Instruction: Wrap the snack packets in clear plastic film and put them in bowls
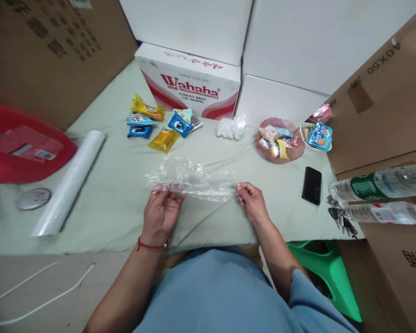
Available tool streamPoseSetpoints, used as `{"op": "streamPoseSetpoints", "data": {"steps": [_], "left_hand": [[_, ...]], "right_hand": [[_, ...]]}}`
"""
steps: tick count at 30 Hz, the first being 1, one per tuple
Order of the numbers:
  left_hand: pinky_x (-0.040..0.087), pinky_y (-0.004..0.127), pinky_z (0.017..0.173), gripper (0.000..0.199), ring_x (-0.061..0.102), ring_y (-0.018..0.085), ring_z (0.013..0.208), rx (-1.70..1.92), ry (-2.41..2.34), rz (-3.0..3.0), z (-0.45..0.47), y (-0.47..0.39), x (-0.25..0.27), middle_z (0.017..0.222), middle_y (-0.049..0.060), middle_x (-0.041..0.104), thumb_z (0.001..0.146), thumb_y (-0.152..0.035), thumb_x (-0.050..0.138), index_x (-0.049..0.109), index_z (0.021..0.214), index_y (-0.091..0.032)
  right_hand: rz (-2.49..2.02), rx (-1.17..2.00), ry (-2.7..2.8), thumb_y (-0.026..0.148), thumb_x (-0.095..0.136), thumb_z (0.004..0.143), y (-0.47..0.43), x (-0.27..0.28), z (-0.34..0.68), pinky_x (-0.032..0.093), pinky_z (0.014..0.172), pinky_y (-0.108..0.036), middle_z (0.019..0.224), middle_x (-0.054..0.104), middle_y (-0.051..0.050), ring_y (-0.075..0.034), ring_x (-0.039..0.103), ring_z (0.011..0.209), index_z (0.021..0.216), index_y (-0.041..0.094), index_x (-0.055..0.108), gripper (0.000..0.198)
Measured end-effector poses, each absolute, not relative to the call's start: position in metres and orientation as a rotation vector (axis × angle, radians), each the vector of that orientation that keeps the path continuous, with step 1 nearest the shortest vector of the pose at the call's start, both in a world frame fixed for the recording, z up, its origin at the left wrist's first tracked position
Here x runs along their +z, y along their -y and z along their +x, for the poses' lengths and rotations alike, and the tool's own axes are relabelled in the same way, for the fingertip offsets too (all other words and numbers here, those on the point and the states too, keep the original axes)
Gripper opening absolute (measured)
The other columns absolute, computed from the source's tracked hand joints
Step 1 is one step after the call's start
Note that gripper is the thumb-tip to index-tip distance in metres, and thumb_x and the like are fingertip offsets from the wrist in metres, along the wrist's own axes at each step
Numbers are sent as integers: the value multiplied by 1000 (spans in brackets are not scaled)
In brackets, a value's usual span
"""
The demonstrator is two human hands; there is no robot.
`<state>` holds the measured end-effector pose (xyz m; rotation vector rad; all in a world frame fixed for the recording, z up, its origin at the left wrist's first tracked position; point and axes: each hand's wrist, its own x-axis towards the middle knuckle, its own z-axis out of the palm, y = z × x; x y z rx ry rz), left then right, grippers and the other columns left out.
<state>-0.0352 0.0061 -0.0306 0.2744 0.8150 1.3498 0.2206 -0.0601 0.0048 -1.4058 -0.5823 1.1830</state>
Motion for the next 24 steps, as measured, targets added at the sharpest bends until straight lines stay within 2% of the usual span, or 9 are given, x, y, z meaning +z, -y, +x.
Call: {"op": "streamPoseSetpoints", "data": {"steps": [5,7,9,11,13,15,19,22,24], "left_hand": [[64,32,82,41,77,18,95,1291,-862,251,-45,-3,-30,97,-2,78,72,-26,93,58,94,-23],[64,29,78,40,78,17,91,1235,-909,289,-44,-1,-29,95,-1,78,73,-28,92,57,93,-23],[64,26,73,38,79,17,86,1137,-968,331,-43,3,-27,94,0,78,76,-29,90,56,92,-22],[64,25,73,34,79,16,82,1040,-1019,353,-44,6,-23,93,2,78,79,-28,86,56,91,-21],[65,28,76,31,79,17,82,986,-1056,360,-46,10,-21,93,3,78,81,-27,83,55,91,-21],[66,31,82,29,80,18,85,960,-1084,370,-50,14,-19,94,4,79,82,-26,81,54,90,-21],[66,34,87,29,81,20,90,954,-1116,367,-57,21,-21,93,4,79,81,-28,81,54,91,-22],[66,35,90,31,81,20,92,976,-1134,371,-58,24,-22,91,3,78,80,-29,82,53,90,-22],[66,36,91,33,81,20,92,975,-1139,397,-58,25,-22,91,4,78,80,-30,82,52,90,-22]], "right_hand": [[-1227,1424,323,32,96,69,72,4,246,28,36,-12,68,60,4,-3,36,48,88,18,75,32],[-1128,1417,282,27,93,70,75,8,257,38,38,-13,74,65,2,-5,44,49,97,22,75,33],[-1079,1317,344,33,87,79,75,17,264,60,55,-21,96,74,-5,-12,66,69,115,25,73,40],[-1069,1174,470,46,74,89,72,28,266,68,90,-41,125,72,-13,-22,75,108,135,27,66,50],[-1093,1023,631,53,65,93,67,38,265,52,118,-58,147,62,-14,-29,62,140,148,31,57,60],[-1158,896,839,55,68,91,63,44,262,38,129,-63,162,51,-10,-31,49,153,155,36,50,69],[-1347,773,1521,57,75,91,59,39,252,35,129,-61,171,39,-7,-34,35,161,151,37,57,66],[-1383,732,2004,51,74,94,48,28,240,31,130,-62,166,47,-10,-36,29,162,131,30,74,43],[-1349,706,2043,48,70,97,34,21,234,31,129,-61,154,60,-12,-35,33,159,110,26,81,27]]}}
